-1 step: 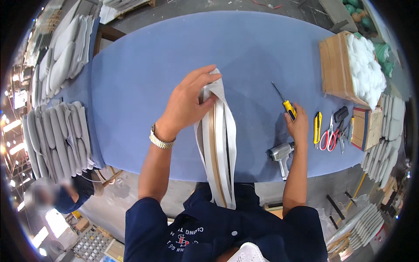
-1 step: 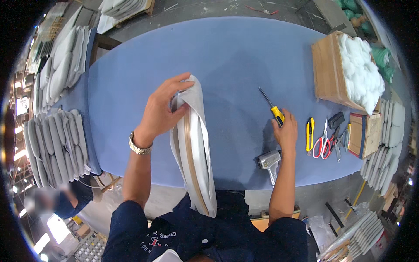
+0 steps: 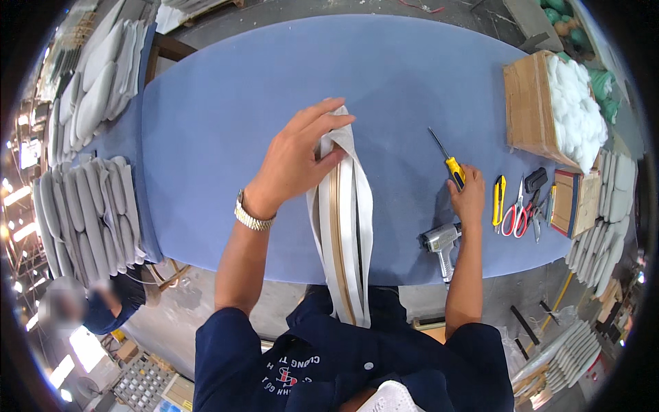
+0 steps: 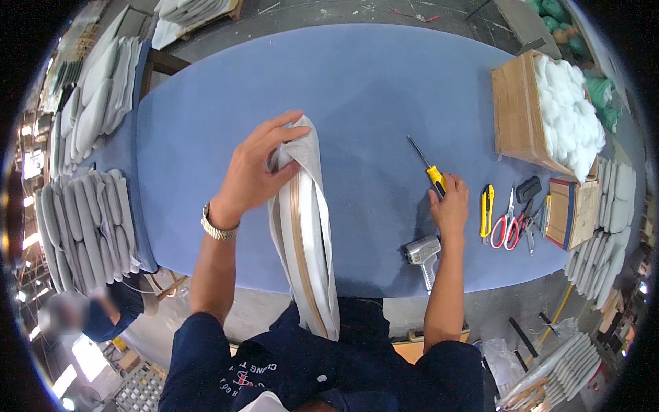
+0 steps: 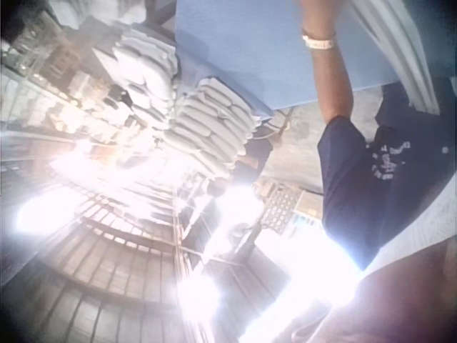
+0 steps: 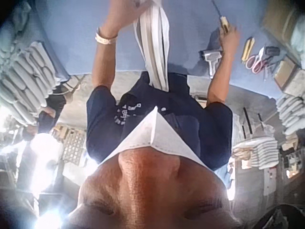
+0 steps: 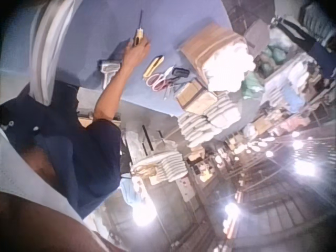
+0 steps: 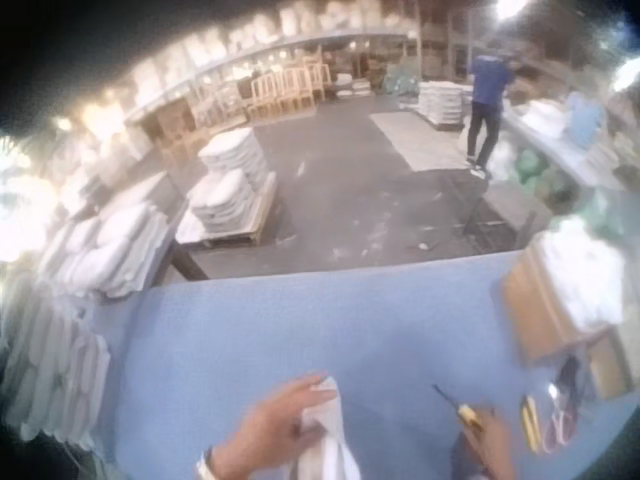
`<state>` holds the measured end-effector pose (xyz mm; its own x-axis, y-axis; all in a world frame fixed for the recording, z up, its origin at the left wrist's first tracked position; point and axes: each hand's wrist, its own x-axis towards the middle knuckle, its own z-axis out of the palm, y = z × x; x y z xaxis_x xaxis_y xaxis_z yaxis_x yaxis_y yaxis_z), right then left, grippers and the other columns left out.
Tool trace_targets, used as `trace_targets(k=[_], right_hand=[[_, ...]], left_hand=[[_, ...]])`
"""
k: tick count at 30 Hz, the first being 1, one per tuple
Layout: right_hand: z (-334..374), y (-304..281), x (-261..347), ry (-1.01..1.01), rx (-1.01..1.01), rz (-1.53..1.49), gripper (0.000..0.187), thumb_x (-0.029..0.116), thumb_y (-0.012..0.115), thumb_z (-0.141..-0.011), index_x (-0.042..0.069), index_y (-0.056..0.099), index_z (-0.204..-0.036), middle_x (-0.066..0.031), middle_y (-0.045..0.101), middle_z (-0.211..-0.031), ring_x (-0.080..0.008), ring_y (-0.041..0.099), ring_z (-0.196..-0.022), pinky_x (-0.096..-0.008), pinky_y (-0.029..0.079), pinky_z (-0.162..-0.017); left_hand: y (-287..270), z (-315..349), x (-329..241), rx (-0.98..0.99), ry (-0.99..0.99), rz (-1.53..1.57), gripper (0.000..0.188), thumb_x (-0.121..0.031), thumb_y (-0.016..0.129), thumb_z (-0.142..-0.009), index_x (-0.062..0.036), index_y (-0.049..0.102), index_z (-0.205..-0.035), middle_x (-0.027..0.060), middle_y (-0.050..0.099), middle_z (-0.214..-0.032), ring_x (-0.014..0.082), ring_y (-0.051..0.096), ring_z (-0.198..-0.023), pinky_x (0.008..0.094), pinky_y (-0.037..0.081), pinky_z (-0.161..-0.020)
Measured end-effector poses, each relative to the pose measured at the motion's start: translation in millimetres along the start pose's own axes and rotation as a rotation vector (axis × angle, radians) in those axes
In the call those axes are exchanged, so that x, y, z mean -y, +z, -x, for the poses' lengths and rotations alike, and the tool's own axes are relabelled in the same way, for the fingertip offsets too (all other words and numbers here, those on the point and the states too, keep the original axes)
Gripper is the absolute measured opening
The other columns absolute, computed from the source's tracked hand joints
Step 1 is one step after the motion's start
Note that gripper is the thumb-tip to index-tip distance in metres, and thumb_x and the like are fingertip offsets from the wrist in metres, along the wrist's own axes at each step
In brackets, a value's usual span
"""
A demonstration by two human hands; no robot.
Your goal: The person assembles a cushion by inserting a white foam insert into a fabric cover, folding the edges, and securing them with a pneumatic staple gun. They trim excess fabric with scissors and repeat the process on multiple cushion units.
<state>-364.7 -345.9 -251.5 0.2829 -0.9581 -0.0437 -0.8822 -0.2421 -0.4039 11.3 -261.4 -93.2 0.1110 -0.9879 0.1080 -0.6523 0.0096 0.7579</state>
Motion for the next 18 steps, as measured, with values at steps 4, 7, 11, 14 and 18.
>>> trace_targets(k=[4,7,11,14,18], right_hand=[[-11.7,5.6,-20.2,0.039,0.067,-0.020,0.039,0.019,0.073,-0.095,0.003,0.061,-0.129,-0.0151,0.069,-0.121,-0.0326,0.067,-0.101,-0.0412,0.053,-0.091],[-9.3,-58.8,57.8,0.253,0.233,-0.847,0.037,0.017,0.071,-0.096,0.001,0.058,-0.127,-0.0104,0.070,-0.103,-0.0185,0.068,-0.089,-0.0308,0.053,-0.080],[33.5,-127.7,159.6,0.010,0.423,-1.258,0.044,0.014,0.068,-0.093,0.001,0.053,-0.132,-0.0047,0.069,-0.091,-0.0095,0.060,-0.073,-0.0249,0.047,-0.065],[43.3,-131.2,193.9,-0.042,0.528,-0.927,0.055,0.009,0.070,-0.090,0.004,0.051,-0.142,-0.0057,0.066,-0.083,-0.0109,0.060,-0.068,-0.0261,0.046,-0.064],[54.1,-124.6,204.4,-0.115,0.522,-0.902,0.054,0.012,0.070,-0.092,0.006,0.052,-0.143,-0.0133,0.070,-0.090,-0.0192,0.067,-0.072,-0.0308,0.051,-0.067]], left_hand=[[-8.9,-35.7,27.0,0.182,0.213,-0.075,0.022,-0.003,0.078,-0.083,-0.0076,0.077,-0.105,0.0071,0.076,-0.119,0.0275,0.068,-0.116,0.0392,0.058,-0.092],[-23.2,-64.6,34.9,0.366,0.236,-0.115,0.015,-0.014,0.078,-0.089,-0.0052,0.077,-0.101,0.0084,0.077,-0.107,0.0268,0.069,-0.106,0.0391,0.056,-0.085],[-35.0,-97.4,27.6,0.545,0.090,-0.069,0.017,-0.019,0.076,-0.092,-0.0028,0.077,-0.097,0.0103,0.077,-0.093,0.0273,0.068,-0.102,0.0372,0.053,-0.086],[-44.1,-108.9,25.2,0.654,0.116,-0.046,0.019,-0.017,0.076,-0.091,-0.0041,0.076,-0.106,0.0109,0.077,-0.105,0.0294,0.068,-0.108,0.0373,0.052,-0.092],[-52.5,-74.8,29.2,0.513,0.214,-0.029,0.033,-0.009,0.074,-0.088,-0.0075,0.072,-0.121,0.0116,0.070,-0.131,0.0309,0.066,-0.117,0.0403,0.052,-0.100]])
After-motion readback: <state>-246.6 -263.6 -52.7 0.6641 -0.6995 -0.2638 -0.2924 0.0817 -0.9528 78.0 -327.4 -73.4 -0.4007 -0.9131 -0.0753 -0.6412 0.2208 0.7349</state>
